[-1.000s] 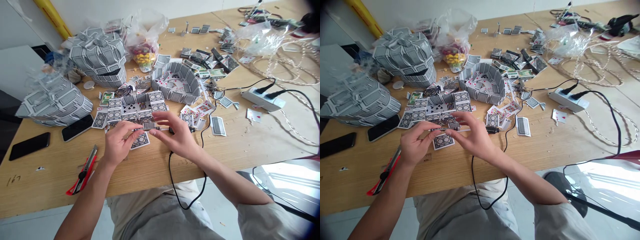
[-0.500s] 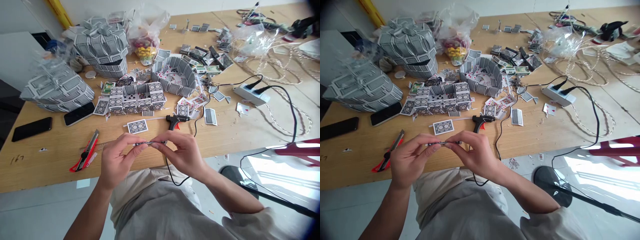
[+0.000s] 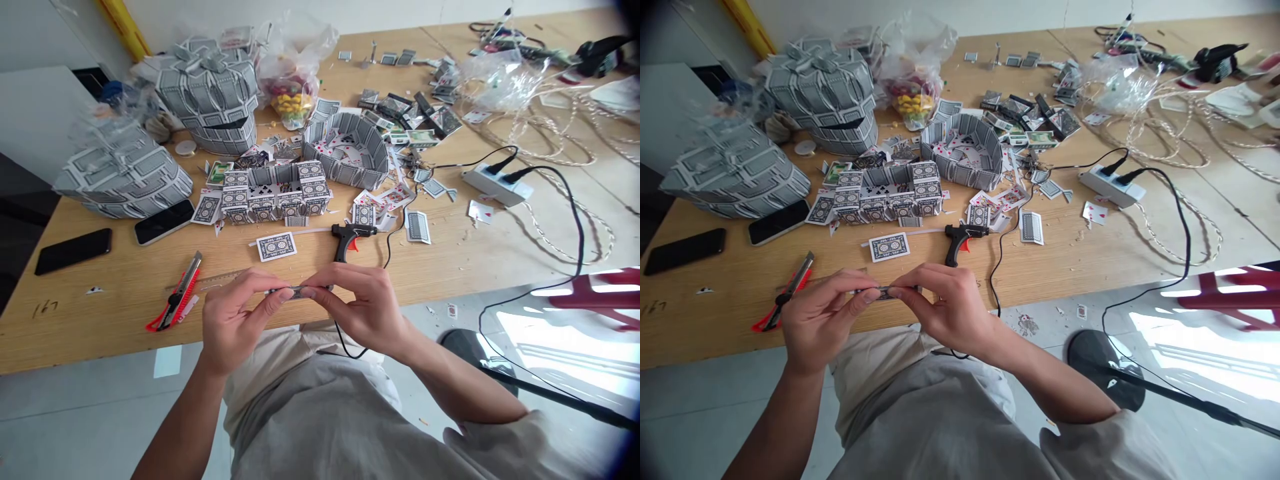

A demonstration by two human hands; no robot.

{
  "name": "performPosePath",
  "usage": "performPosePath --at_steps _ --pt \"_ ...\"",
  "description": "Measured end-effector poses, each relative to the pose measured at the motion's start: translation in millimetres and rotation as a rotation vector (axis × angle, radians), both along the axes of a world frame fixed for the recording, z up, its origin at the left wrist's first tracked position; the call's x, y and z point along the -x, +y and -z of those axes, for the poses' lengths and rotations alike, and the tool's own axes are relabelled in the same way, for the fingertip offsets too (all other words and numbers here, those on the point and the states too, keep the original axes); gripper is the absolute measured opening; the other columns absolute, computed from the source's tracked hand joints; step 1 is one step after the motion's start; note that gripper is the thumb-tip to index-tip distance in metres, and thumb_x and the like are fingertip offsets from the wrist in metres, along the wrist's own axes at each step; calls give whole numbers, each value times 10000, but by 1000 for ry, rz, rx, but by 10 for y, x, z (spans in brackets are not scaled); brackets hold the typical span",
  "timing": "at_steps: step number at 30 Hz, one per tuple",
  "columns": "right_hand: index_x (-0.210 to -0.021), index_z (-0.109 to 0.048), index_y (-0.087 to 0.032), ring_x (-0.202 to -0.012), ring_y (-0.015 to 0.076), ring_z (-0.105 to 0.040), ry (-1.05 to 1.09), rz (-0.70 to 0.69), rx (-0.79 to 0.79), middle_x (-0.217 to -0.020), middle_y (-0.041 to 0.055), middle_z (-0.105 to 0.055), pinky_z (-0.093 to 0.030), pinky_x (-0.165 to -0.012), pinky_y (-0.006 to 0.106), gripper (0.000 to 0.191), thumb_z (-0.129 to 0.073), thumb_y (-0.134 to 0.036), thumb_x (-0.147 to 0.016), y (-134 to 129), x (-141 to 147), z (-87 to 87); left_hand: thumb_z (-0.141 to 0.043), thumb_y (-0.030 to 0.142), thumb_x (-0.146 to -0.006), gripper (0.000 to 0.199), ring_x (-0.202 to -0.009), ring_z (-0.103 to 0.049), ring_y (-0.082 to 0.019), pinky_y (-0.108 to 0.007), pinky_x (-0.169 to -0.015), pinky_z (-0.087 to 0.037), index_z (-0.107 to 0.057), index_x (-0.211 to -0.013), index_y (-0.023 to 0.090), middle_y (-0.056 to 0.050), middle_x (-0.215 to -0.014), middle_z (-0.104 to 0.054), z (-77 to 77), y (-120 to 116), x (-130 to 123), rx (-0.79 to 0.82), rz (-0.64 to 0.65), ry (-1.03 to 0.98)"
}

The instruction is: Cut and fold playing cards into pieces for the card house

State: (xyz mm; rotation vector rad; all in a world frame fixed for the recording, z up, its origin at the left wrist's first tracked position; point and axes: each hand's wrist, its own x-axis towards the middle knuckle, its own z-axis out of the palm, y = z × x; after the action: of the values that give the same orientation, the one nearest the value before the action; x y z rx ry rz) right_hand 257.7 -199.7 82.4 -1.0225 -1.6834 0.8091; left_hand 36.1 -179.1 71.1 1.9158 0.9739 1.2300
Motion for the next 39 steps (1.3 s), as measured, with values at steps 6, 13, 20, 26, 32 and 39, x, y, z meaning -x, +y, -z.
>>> performPosePath --at_steps 6,13,20,26,32,39 --pt "-1010 -791 -151 -816 175 -754 14 -48 -42 -911 85 -821 -583 -759 286 101 -696 -121 -1023 -13 3 -2 -795 50 -929 196 -840 -722 -143 -277 -787 -555 -789 -1009 230 14 -910 -781 7 -1 2 50 49 -31" --pt "-1014 -770 -137 -802 180 -724 9 -69 -50 -908 99 -792 -568 -748 298 107 -665 -115 -1022 -34 25 27 -720 103 -994 145 -883 -706 -171 -302 -801 -548 -760 -1032 238 -12 -939 -756 95 -63 -20 162 81 -68" --pt "-990 -806 -183 -787 156 -770 -18 -20 172 -889 38 -838 -572 -746 255 62 -754 -214 -1006 -58 31 51 -697 122 -1009 134 -812 -648 -136 -263 -773 -511 -744 -1056 239 8 -901 -710 189 -127 17 105 26 41" --pt "-979 -874 -218 -807 184 -819 164 12 413 -918 42 -874 -623 -735 246 157 -855 -370 -943 -65 28 185 -704 184 -1017 62 -745 -618 -126 -249 -719 -492 -746 -1002 227 12 -870 -700 242 -175 23 175 -51 -1" --pt "-938 -892 -229 -774 197 -823 171 85 388 -875 47 -873 -634 -708 261 140 -880 -367 -917 -83 30 191 -765 251 -990 43 -784 -703 -147 -234 -734 -547 -797 -999 223 -10 -891 -782 275 -183 -12 233 -104 -43" --pt "-925 -890 -228 -731 174 -807 112 126 318 -860 32 -872 -594 -653 235 49 -873 -272 -913 -98 33 135 -784 299 -988 78 -773 -772 -140 -197 -717 -580 -827 -973 236 -6 -897 -838 297 -205 9 279 -153 -56"
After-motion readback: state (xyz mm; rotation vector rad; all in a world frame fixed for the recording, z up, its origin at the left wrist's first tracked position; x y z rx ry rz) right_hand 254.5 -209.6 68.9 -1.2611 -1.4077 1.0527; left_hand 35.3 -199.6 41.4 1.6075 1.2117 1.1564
